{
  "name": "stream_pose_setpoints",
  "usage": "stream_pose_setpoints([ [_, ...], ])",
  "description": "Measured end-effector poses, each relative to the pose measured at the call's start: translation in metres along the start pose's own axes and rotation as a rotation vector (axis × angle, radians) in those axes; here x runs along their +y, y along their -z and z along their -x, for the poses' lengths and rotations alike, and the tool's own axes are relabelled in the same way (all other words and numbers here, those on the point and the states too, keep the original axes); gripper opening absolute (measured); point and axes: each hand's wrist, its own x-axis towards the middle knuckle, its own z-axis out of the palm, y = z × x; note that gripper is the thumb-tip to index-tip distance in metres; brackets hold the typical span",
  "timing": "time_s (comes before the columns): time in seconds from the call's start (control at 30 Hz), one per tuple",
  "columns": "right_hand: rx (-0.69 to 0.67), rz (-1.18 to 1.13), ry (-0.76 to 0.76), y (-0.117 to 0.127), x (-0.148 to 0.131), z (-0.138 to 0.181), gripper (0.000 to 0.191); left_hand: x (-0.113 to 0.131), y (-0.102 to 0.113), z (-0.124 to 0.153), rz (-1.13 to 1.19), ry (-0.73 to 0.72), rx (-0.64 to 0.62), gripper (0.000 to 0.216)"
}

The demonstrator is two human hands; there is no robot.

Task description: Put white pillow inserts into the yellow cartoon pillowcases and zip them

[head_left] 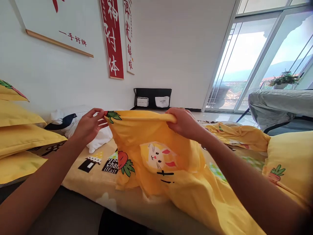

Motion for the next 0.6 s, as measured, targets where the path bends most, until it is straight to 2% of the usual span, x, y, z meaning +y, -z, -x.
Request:
stream_pose_setpoints([
  [0.07,-0.253,-0.183,-0.032,0.021,-0.006,0.002,0.013,-0.001,-0.013,-0.011,0.032,-0.040,0.055,0.025],
  [0.13,-0.459,-0.310,-0.037,0.032,-0.011,0.007,0.026,0.002,-0.027,-0.023,0.018,-0.202,0.167,0.015],
  [0.2,-0.581,-0.349,-0.028,0.036,-0.008,0.014,0.035,0.010,-0.037,-0.035,-0.058,-0.434,0.260,0.012],
  [0.3,-0.680,-0.300,-0.071,0.037,0.012,0.020,0.029,0.027,-0.044,-0.052,-0.272,-0.778,0.297,0.011],
  [0.4,-0.647,-0.092,-0.175,0.042,0.042,0.021,0.018,0.047,-0.044,-0.061,-0.419,-0.975,0.351,0.010],
  [0.5,-0.419,0.211,-0.247,0.054,0.073,0.022,0.014,0.066,-0.044,-0.060,-0.474,-1.041,0.403,0.012],
  [0.53,-0.367,0.241,-0.265,0.059,0.082,0.024,0.018,0.071,-0.044,-0.059,-0.486,-1.047,0.402,0.012],
  [0.6,-0.357,0.153,-0.317,0.073,0.097,0.029,0.021,0.079,-0.043,-0.056,-0.494,-1.051,0.412,0.014],
])
